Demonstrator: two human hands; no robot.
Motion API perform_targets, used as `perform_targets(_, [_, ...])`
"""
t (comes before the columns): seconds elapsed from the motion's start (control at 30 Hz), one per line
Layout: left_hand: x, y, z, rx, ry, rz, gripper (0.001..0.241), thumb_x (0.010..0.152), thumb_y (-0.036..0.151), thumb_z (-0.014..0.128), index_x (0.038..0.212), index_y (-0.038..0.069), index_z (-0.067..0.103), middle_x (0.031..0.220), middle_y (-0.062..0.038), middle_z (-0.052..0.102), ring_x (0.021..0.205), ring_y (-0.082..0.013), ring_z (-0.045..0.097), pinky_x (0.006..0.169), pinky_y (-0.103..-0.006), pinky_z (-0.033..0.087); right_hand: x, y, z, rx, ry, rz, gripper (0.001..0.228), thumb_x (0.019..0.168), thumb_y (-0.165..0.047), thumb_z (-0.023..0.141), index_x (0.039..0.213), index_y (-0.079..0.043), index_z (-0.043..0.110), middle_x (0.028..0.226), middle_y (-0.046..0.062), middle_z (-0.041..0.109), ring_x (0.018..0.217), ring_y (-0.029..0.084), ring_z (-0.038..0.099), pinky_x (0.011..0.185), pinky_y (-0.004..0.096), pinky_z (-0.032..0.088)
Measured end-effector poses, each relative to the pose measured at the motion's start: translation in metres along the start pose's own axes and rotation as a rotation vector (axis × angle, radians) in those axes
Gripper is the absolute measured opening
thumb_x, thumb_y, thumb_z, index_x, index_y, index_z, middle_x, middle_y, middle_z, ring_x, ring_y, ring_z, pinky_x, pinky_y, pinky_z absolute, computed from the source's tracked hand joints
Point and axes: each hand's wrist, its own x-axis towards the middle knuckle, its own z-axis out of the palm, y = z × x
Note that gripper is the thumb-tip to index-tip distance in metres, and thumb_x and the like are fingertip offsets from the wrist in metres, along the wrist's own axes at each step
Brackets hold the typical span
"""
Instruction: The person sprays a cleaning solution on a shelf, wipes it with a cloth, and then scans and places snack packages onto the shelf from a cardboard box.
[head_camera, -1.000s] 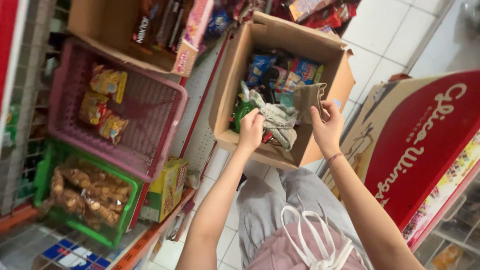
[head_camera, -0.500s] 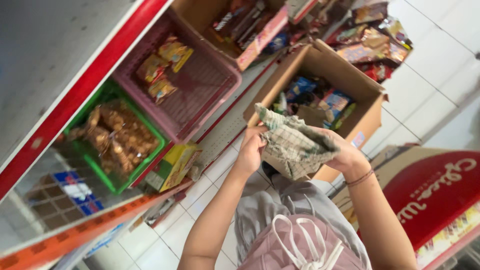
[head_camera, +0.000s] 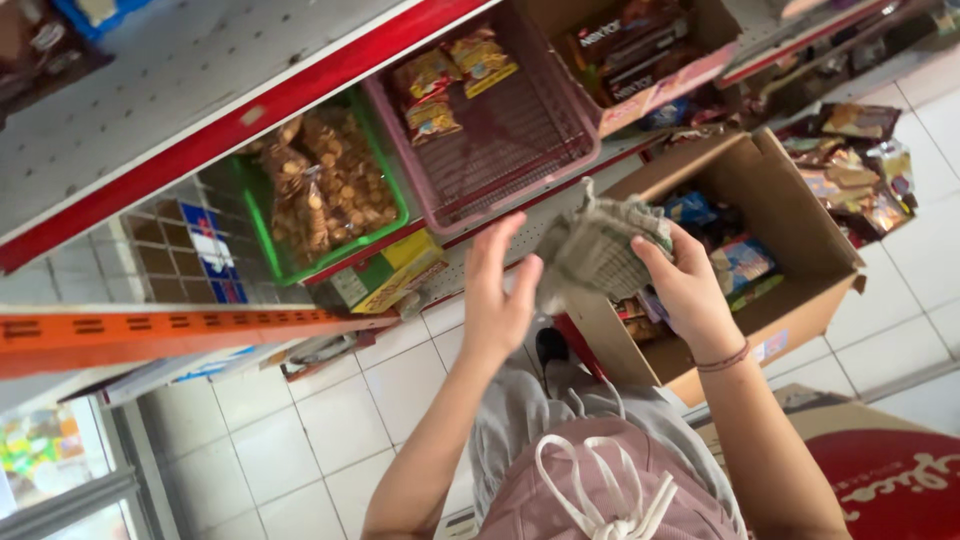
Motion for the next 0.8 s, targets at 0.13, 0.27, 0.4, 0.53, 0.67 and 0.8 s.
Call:
perform_targets(0.13, [-0.023, 0.009, 0.009, -0.101, -0.153, -0.294, 0.054, 0.093, 0.029, 0.066, 0.143, 0.011, 0.057, 0.117, -0.013, 0.061, 0.102, -0.0239, 0.066, 0.086, -0.0375, 0.06, 0.005, -0.006, 0.034, 0.032, 0.004, -0.094, 0.024, 0.106, -0.008, 0.058, 0.126, 0.004, 0.061, 0.114, 0.007, 0.071, 0.1, 0.011, 0.066, 0.086, 0.028, 0.056])
perform_targets(0.27, [-0.018, -0.005, 0.015, -0.438, -0.31, -0.635, 0.087, 0.093, 0.037, 0.061, 0.163, 0.023, 0.013, 0.144, -0.013, 0.043, 0.128, -0.0276, 0.054, 0.094, -0.0452, 0.053, 0.004, -0.011, 0.06, 0.139, 0.022, -0.05, 0.026, 0.107, -0.009, 0.054, 0.128, 0.004, 0.061, 0.119, 0.008, 0.07, 0.104, 0.014, 0.067, 0.088, 0.032, 0.056])
perform_targets(0.4, [-0.013, -0.013, 0.015, -0.857, -0.086, -0.681, 0.102, 0.092, 0.036, 0.059, 0.164, 0.03, -0.013, 0.161, -0.007, 0.026, 0.143, -0.0225, 0.034, 0.105, -0.0448, 0.041, 0.002, -0.012, 0.076, 0.388, -0.019, 0.277, 0.028, 0.103, -0.015, 0.049, 0.124, -0.001, 0.059, 0.115, 0.01, 0.071, 0.1, 0.022, 0.072, 0.084, 0.039, 0.061])
perform_targets(0.53, [-0.009, -0.009, 0.01, -0.97, 0.149, -0.249, 0.1, 0.099, 0.013, 0.062, 0.166, 0.015, -0.013, 0.168, -0.011, 0.022, 0.149, -0.0233, 0.032, 0.121, -0.0363, 0.031, 0.003, -0.007, 0.09, 0.451, -0.07, 0.333, 0.031, 0.105, -0.013, 0.051, 0.131, 0.003, 0.057, 0.124, 0.014, 0.068, 0.108, 0.024, 0.069, 0.09, 0.038, 0.058])
perform_targets(0.67, [-0.01, 0.003, -0.006, -0.7, 0.198, -0.028, 0.085, 0.106, 0.007, 0.057, 0.169, 0.004, -0.001, 0.165, -0.016, 0.034, 0.146, -0.0235, 0.042, 0.122, -0.0351, 0.037, 0.003, -0.005, 0.104, 0.186, -0.085, -0.187, 0.062, 0.097, 0.004, 0.059, 0.155, -0.004, 0.039, 0.138, 0.014, 0.052, 0.12, 0.019, 0.059, 0.1, 0.032, 0.051])
perform_targets(0.8, [-0.016, 0.024, -0.025, -0.401, 0.214, -0.057, 0.073, 0.106, 0.012, 0.057, 0.164, 0.0, 0.015, 0.149, -0.019, 0.054, 0.134, -0.0246, 0.058, 0.112, -0.0343, 0.045, 0.005, -0.011, 0.107, -0.407, -0.28, -0.545, 0.065, 0.097, 0.004, 0.06, 0.158, 0.004, 0.035, 0.156, 0.014, 0.043, 0.14, 0.017, 0.048, 0.114, 0.03, 0.04])
